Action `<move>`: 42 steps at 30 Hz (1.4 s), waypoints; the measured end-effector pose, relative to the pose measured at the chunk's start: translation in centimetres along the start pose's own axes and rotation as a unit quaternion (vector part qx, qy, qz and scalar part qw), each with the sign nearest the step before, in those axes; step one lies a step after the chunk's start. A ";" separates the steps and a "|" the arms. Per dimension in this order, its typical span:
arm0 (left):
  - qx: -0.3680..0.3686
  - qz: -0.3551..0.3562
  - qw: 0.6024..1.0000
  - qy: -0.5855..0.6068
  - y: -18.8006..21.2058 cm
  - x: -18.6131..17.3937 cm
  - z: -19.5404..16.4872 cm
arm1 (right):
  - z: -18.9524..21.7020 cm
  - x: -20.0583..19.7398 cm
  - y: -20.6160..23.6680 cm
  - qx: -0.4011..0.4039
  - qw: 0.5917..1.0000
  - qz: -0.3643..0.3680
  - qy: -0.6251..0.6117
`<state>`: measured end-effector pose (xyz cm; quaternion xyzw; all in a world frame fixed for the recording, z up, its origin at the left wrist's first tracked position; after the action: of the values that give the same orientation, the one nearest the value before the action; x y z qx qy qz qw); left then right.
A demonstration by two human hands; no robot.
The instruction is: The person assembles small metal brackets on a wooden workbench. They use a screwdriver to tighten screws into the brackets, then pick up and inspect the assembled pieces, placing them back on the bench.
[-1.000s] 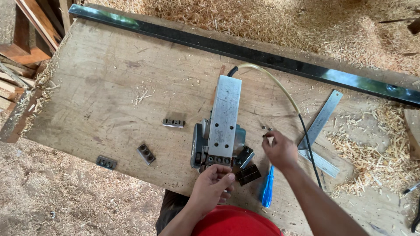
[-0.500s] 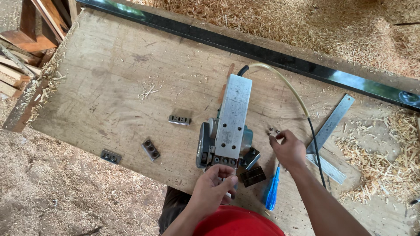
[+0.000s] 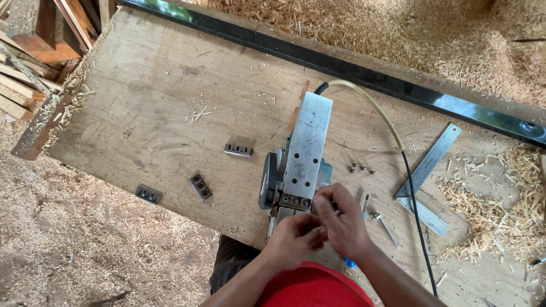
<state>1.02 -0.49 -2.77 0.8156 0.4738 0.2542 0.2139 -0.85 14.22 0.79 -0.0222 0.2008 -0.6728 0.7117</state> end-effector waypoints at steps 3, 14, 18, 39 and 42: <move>0.149 -0.177 0.925 -0.301 1.6 -1.7 -1.9 | 0.4 -1.2 -0.9 0.192 0.945 0.170 0.205; 0.289 -0.359 0.774 -0.434 1.5 -3.9 -3.2 | -0.5 1.3 -4.0 0.039 0.880 0.300 0.367; 0.285 -0.354 0.789 -0.413 0.4 -4.3 -2.0 | -0.9 2.0 -5.1 0.076 0.842 0.345 0.407; 0.222 -0.417 0.801 -0.368 -0.4 -3.4 -0.9 | 0.3 2.3 -3.4 0.117 0.795 0.363 0.471; 0.271 -0.392 0.800 -0.363 0.4 -3.5 -0.9 | 1.7 2.5 -3.1 -0.091 0.865 0.285 0.404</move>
<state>-0.70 -3.67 -2.59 0.6175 0.6902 -0.3052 0.2217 -3.26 11.10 2.61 0.2447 0.5287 -0.3699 0.7237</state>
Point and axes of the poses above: each hand's wrist, its own y-axis away from the middle knuckle, its own x-axis out of the palm, z = x × y, the point moved 3 cm from there along -y, towards the middle knuckle, and after that the axes turned 10 degrees about -x, right-handed, at the moved point
